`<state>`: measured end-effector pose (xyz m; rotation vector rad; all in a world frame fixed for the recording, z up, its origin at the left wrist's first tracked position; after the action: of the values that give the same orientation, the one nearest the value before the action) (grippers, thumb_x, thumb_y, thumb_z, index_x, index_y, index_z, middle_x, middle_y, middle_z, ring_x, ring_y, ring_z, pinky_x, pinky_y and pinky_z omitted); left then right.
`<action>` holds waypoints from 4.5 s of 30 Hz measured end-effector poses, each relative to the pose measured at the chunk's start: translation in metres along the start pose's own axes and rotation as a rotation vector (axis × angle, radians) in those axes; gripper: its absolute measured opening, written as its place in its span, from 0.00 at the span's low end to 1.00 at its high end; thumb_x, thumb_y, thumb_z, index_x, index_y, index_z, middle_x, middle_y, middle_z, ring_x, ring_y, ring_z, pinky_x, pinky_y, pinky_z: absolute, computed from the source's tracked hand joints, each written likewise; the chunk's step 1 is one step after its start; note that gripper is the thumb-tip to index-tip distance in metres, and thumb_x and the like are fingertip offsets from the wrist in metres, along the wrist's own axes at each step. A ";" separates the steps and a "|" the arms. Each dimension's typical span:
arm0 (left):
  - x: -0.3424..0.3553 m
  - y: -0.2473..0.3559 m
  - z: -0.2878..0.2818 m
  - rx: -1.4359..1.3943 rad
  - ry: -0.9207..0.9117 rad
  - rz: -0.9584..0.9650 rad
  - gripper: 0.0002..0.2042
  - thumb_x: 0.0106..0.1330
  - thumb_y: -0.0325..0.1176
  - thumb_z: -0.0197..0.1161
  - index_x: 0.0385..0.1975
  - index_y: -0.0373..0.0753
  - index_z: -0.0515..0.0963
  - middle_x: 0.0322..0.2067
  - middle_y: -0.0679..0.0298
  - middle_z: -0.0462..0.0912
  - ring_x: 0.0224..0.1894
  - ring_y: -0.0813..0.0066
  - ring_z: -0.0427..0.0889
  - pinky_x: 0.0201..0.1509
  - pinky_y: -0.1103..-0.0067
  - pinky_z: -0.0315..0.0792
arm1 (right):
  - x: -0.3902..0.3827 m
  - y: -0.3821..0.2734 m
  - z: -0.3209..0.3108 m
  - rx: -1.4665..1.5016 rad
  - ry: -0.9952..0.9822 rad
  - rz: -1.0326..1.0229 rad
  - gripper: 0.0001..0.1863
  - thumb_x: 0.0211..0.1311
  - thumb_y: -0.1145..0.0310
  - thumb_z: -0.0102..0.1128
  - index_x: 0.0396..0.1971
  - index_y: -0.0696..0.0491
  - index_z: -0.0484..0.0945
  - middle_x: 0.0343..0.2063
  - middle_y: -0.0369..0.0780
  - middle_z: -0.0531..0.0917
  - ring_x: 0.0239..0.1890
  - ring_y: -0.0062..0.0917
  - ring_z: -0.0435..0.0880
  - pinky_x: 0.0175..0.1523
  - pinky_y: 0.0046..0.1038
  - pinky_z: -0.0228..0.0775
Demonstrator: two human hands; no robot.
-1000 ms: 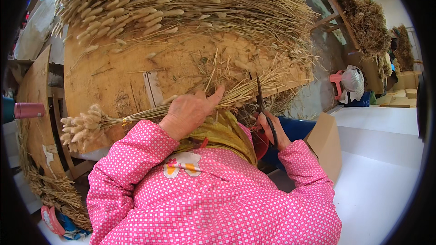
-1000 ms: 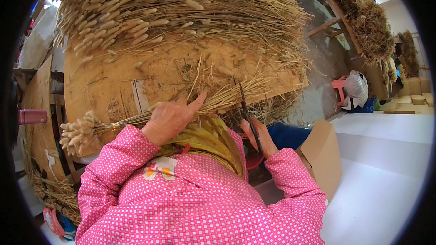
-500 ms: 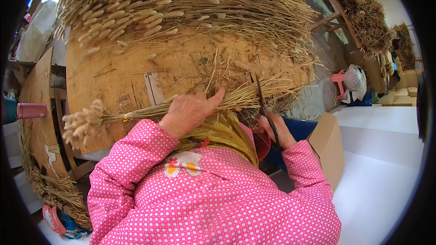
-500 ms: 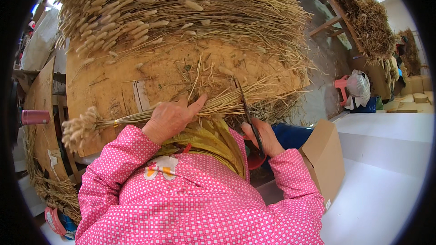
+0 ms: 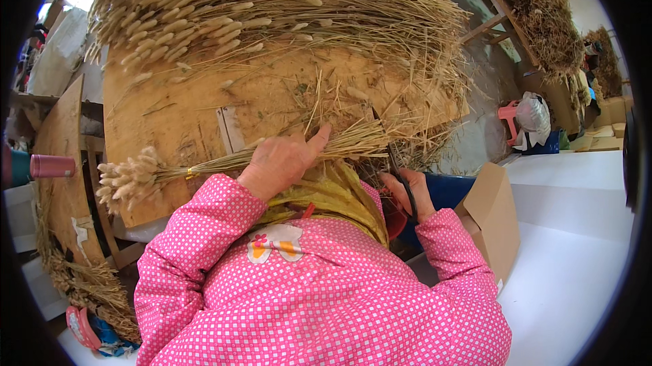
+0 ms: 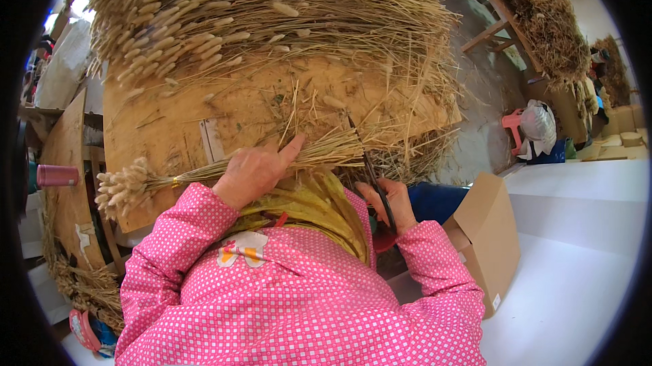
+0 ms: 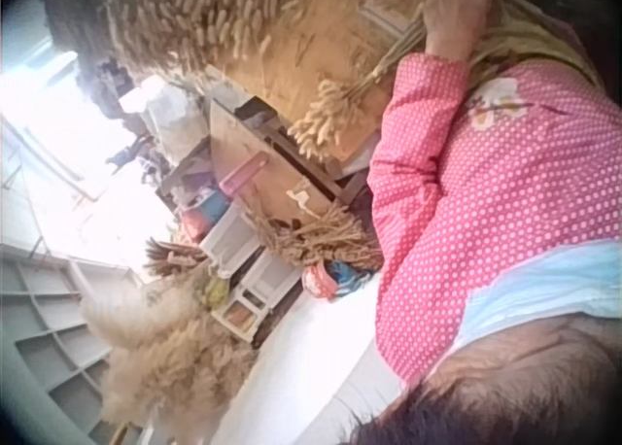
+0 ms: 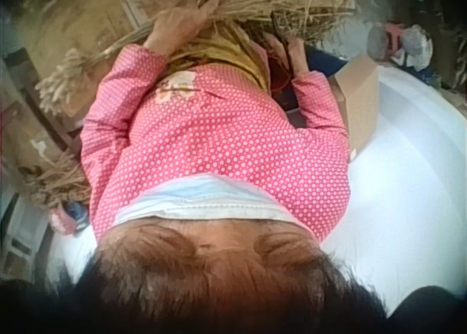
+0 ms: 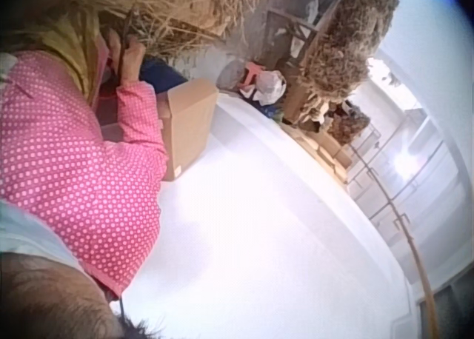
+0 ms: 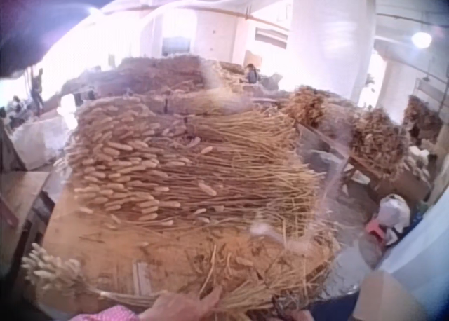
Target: The person gathers dried plant stalks on a wooden table, aligns them into a bundle, and secures the bundle with a rubber band. The person uses scissors to trim the stalks and places the finished bundle aside.
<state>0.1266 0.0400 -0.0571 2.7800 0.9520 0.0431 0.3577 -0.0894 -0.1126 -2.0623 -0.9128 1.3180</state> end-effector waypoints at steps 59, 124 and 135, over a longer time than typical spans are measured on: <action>-0.242 -0.144 -0.317 -1.461 1.624 0.086 0.19 0.74 0.42 0.62 0.60 0.43 0.70 0.36 0.68 0.74 0.37 0.79 0.76 0.47 0.77 0.75 | -0.138 -0.357 0.180 -0.560 0.292 -1.770 0.36 0.67 0.64 0.62 0.73 0.49 0.60 0.30 0.38 0.81 0.29 0.28 0.85 0.31 0.31 0.77; -0.129 -0.032 0.016 -1.452 -0.004 -0.407 0.21 0.70 0.24 0.63 0.62 0.35 0.70 0.58 0.63 0.78 0.59 0.77 0.76 0.62 0.77 0.73 | -0.018 -0.227 0.180 0.872 -0.561 -0.367 0.37 0.61 0.75 0.70 0.69 0.54 0.63 0.49 0.39 0.81 0.49 0.22 0.82 0.52 0.27 0.80; -0.125 -0.040 -0.002 -1.525 0.066 -0.321 0.37 0.69 0.26 0.63 0.76 0.38 0.52 0.74 0.63 0.60 0.71 0.75 0.63 0.69 0.80 0.65 | -0.033 -0.253 0.157 1.120 -0.498 -0.562 0.41 0.61 0.82 0.60 0.74 0.50 0.55 0.46 0.39 0.79 0.41 0.24 0.82 0.50 0.30 0.80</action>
<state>0.0033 -0.0052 -0.0581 1.2253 0.7944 0.5444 0.1384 0.0570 0.0295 -0.5903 -0.6132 1.5065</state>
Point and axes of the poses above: each hand's wrist, its own x-axis towards the middle knuckle, its own z-axis out of the palm, y = z × x, the point moved 9 cm from there along x, towards the middle knuckle
